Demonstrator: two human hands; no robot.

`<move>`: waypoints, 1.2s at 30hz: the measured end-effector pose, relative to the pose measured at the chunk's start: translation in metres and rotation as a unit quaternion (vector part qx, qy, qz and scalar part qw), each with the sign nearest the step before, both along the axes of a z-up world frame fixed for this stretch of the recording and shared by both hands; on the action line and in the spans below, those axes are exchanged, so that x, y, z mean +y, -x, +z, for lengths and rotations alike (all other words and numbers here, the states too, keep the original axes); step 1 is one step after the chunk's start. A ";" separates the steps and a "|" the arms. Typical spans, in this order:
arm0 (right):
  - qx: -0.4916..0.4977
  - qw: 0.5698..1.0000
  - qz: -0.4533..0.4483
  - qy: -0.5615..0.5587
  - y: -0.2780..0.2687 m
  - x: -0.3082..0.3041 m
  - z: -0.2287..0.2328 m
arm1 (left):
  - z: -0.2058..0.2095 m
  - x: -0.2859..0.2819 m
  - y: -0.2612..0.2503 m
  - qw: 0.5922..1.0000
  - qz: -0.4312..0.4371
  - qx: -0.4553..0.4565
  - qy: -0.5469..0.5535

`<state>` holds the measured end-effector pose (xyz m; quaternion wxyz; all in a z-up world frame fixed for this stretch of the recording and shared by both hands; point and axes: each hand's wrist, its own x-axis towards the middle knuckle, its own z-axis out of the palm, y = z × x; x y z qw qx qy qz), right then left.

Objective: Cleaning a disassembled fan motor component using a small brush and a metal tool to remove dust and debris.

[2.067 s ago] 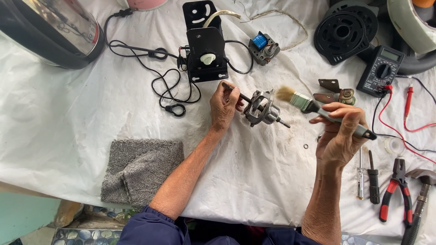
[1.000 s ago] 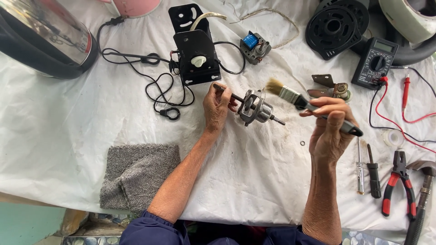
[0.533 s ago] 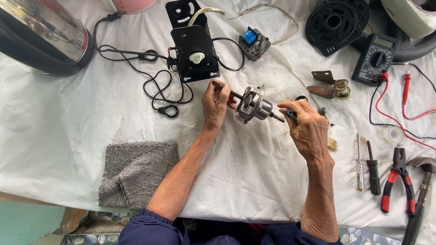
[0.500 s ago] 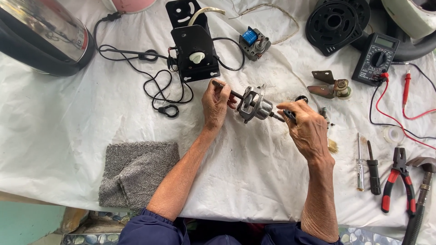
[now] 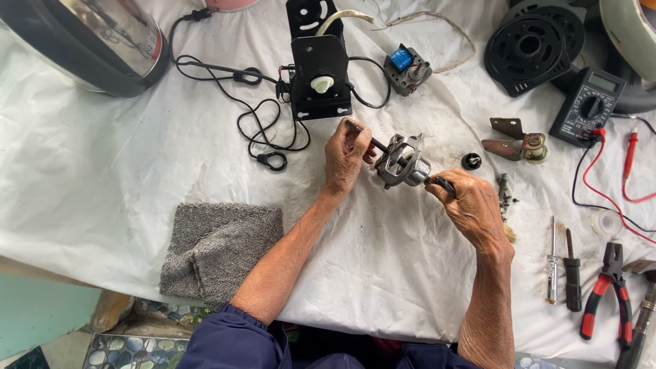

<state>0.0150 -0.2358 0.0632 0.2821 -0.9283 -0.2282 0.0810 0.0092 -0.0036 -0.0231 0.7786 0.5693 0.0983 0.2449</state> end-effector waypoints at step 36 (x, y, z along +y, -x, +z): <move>-0.020 0.998 0.010 0.059 -0.002 -0.002 -0.010 | -0.006 0.000 0.000 0.997 -0.069 0.026 -0.017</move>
